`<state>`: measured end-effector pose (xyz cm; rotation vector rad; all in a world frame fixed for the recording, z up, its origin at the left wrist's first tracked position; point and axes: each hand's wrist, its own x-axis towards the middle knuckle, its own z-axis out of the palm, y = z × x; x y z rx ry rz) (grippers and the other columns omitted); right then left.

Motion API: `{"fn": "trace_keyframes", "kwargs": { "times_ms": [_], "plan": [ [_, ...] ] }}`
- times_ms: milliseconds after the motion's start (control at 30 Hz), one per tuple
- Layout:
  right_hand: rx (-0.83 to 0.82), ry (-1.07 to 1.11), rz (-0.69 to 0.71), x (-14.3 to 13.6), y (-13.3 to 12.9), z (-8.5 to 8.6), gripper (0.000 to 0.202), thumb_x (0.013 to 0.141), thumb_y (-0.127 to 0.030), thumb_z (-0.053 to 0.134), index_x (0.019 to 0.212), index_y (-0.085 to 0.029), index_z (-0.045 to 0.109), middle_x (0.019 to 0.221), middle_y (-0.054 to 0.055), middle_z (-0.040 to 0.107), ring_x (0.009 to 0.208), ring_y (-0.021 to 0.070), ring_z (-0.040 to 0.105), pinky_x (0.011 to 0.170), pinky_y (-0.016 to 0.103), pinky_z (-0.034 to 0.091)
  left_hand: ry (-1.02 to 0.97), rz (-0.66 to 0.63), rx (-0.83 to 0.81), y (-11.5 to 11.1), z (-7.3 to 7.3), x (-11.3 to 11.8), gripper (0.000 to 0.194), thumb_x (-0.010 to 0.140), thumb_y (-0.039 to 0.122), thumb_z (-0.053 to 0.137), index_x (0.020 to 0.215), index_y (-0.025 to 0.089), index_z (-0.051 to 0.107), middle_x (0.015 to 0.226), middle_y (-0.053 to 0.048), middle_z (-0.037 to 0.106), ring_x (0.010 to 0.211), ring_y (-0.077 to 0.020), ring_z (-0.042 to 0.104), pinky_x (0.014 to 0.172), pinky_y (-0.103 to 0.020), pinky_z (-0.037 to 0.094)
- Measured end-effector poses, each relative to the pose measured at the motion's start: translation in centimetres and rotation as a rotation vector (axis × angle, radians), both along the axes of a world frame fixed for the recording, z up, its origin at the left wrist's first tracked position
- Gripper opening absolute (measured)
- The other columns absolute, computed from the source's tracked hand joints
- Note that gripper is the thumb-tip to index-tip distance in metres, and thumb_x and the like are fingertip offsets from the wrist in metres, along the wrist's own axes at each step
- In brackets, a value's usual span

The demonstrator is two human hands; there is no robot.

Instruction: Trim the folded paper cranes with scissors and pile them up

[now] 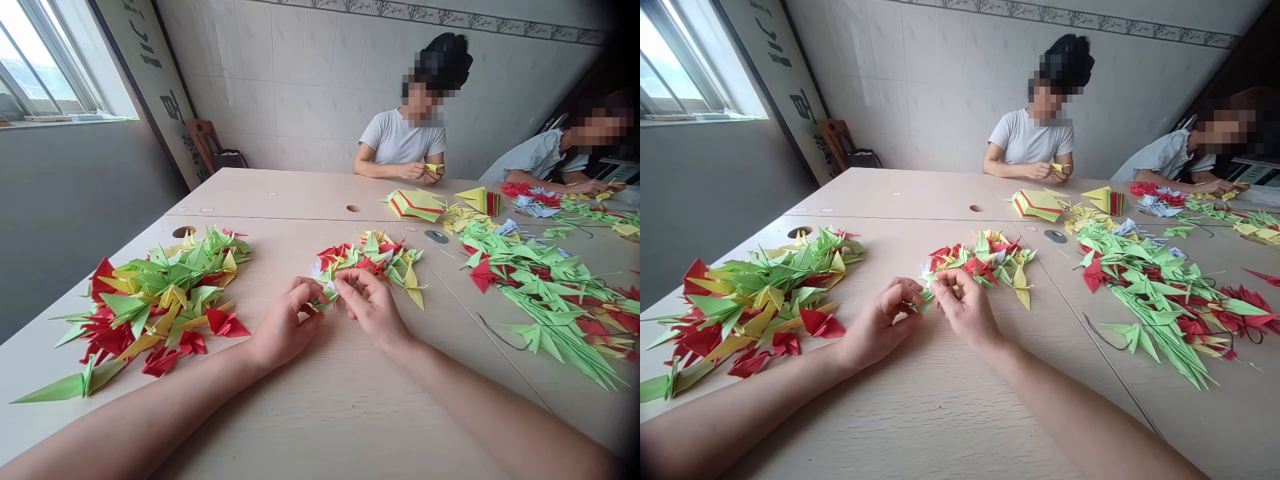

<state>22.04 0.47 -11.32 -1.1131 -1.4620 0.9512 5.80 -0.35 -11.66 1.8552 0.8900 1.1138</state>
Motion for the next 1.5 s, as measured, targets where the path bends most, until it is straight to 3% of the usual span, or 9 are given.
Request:
{"fn": "trace_keyframes", "kwargs": {
  "times_ms": [200, 400, 500, 600, 833, 967, 1167, 1367, 1500],
  "plan": [
    [-0.060, 0.093, 0.001, 0.0, 0.3, -0.3, 0.017, 0.075, -0.034, 0.060, 0.073, -0.017, 0.058, 0.053, -0.005, 0.046, 0.042, 0.0066, 0.040, 0.036, 0.018, 0.031, 0.133, -0.010, 0.065, -0.3, 0.2, -0.1, 0.028, 0.068, -0.001, 0.046, 0.086, 0.019, 0.054, 0.097, -0.006, 0.049, 0.086, -0.0137, 0.052, 0.066, -0.023, 0.048],
    [-0.134, 0.290, -0.007, 0.1, 0.8, -0.2, 0.017, 0.075, -0.034, 0.063, 0.076, -0.018, 0.057, 0.045, -0.006, 0.045, 0.043, 0.0068, 0.039, 0.035, 0.015, 0.025, 0.172, 0.005, 0.106, -0.1, 0.2, -0.2, 0.031, 0.065, -0.004, 0.044, 0.084, 0.019, 0.053, 0.094, -0.005, 0.049, 0.084, -0.0146, 0.052, 0.065, -0.025, 0.046],
    [-0.197, 0.359, 0.058, 0.1, 0.8, 0.1, 0.019, 0.074, -0.035, 0.064, 0.077, -0.018, 0.056, 0.048, -0.005, 0.049, 0.042, 0.0062, 0.038, 0.033, 0.015, 0.022, 0.192, 0.075, 0.143, -0.2, 0.3, -0.3, 0.027, 0.068, -0.002, 0.046, 0.083, 0.019, 0.054, 0.099, -0.007, 0.050, 0.099, -0.0185, 0.049, 0.075, -0.028, 0.044],
    [-0.260, 0.385, 0.164, -0.2, 0.3, 0.5, 0.021, 0.073, -0.035, 0.064, 0.081, -0.018, 0.054, 0.052, -0.005, 0.051, 0.041, 0.0050, 0.037, 0.033, 0.015, 0.020, 0.143, 0.130, 0.170, -0.2, 0.5, -0.3, 0.020, 0.077, 0.008, 0.049, 0.091, 0.020, 0.055, 0.096, -0.006, 0.053, 0.097, -0.0178, 0.049, 0.078, -0.030, 0.043],
    [-0.399, 0.381, 0.285, -0.5, -0.6, 1.4, 0.026, 0.069, -0.034, 0.067, 0.080, -0.017, 0.052, 0.058, -0.006, 0.053, 0.034, 0.0010, 0.031, 0.030, 0.015, 0.015, 0.056, 0.026, 0.195, -0.4, 0.9, -0.2, 0.027, 0.083, 0.019, 0.052, 0.110, 0.022, 0.053, 0.095, -0.005, 0.055, 0.087, -0.0142, 0.051, 0.068, -0.025, 0.046],
    [-0.477, 0.440, 0.378, -0.3, -0.5, 1.3, 0.024, 0.069, -0.032, 0.068, 0.083, -0.018, 0.054, 0.057, -0.006, 0.053, 0.034, 0.0003, 0.030, 0.031, 0.015, 0.014, 0.011, 0.003, 0.172, -0.3, 0.9, -0.2, 0.016, 0.084, 0.017, 0.048, 0.096, 0.018, 0.059, 0.089, -0.006, 0.058, 0.086, -0.0144, 0.054, 0.072, -0.027, 0.046],
    [-0.517, 0.477, 0.460, -0.2, -0.5, 1.1, 0.021, 0.072, -0.034, 0.066, 0.079, -0.017, 0.056, 0.057, -0.005, 0.056, 0.033, 0.0011, 0.032, 0.030, 0.015, 0.014, -0.130, 0.062, -0.064, -0.2, 1.0, 0.1, 0.008, 0.080, 0.021, 0.055, 0.078, 0.016, 0.062, 0.076, -0.002, 0.062, 0.073, -0.0119, 0.056, 0.071, -0.025, 0.045],
    [-0.514, 0.531, 0.326, 0.1, 0.0, 1.3, 0.032, 0.068, -0.043, 0.068, 0.081, -0.016, 0.057, 0.054, -0.004, 0.056, 0.033, 0.0011, 0.030, 0.031, 0.015, 0.014, -0.307, 0.120, -0.424, 0.1, 1.3, 0.3, 0.014, 0.074, 0.028, 0.063, 0.079, 0.015, 0.064, 0.071, 0.000, 0.061, 0.064, -0.0084, 0.052, 0.061, -0.020, 0.041],
    [-0.525, 0.530, 0.309, 0.2, 0.4, 1.1, 0.031, 0.067, -0.041, 0.069, 0.079, -0.015, 0.058, 0.055, -0.003, 0.056, 0.034, 0.0009, 0.030, 0.031, 0.015, 0.015, -0.353, 0.153, -0.544, 0.6, 0.9, 0.1, 0.020, 0.073, 0.033, 0.064, 0.081, 0.014, 0.065, 0.068, 0.000, 0.059, 0.063, -0.0072, 0.050, 0.058, -0.019, 0.038]
  ]
}}
